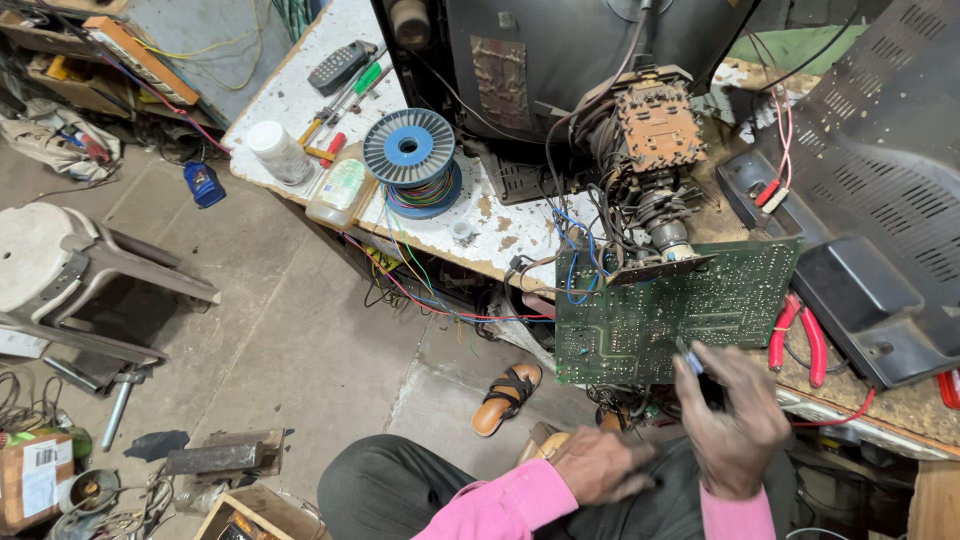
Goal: The person sits on a low stool and works on a green circuit board, using a screwdriver to adjust components and a soldering iron to solder connections. They handle the board with both hands, turning it over to access different sides.
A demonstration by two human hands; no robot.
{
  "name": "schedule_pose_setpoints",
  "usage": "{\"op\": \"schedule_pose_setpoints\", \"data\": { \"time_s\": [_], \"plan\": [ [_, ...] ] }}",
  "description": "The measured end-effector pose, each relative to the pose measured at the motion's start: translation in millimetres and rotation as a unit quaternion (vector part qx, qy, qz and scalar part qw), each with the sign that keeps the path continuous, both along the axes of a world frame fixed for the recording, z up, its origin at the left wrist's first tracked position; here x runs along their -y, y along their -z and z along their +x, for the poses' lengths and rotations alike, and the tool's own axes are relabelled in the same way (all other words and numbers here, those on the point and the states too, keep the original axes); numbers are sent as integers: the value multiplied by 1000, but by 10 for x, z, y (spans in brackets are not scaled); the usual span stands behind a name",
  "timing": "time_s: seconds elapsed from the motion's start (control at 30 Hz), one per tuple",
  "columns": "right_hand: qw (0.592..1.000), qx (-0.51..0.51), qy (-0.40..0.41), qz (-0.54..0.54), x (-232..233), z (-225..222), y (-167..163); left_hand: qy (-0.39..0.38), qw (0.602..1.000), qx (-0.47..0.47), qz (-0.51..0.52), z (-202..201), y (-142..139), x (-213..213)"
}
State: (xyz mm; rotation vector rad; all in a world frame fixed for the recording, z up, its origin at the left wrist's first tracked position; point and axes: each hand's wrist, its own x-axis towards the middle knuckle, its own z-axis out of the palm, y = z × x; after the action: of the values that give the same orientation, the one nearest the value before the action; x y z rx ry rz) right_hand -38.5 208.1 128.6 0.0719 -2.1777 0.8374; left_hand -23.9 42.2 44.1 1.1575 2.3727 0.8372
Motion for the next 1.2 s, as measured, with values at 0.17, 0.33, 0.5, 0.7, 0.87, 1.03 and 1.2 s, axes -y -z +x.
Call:
{"op": "schedule_pose_setpoints", "data": {
  "time_s": [0.17, 0.33, 0.5, 0.7, 0.87, 1.03, 1.2],
  "plan": [
    [955, 98, -46, -276, -20, 334, 142, -207, 904, 168, 335, -170, -321, -6],
    [914, 236, -31, -327, -61, 776, 508, -201, 837, 330, 387, -160, -228, 5],
    [905, 217, -58, -360, -93, 1080, 710, -202, 802, 405, 391, 43, 45, -137],
    [961, 201, -45, -184, -68, 973, 469, -207, 863, 301, 349, 59, 47, -98],
    [987, 140, -80, 11, -257, 881, 326, -182, 900, 225, 326, 45, -86, -186],
    [984, 129, -114, 41, -478, 914, 125, -195, 891, 243, 328, 121, -220, -248],
    [984, 133, 47, 105, -1068, 952, 47, -304, 803, 223, 462, -1, -200, -50]
  ]
}}
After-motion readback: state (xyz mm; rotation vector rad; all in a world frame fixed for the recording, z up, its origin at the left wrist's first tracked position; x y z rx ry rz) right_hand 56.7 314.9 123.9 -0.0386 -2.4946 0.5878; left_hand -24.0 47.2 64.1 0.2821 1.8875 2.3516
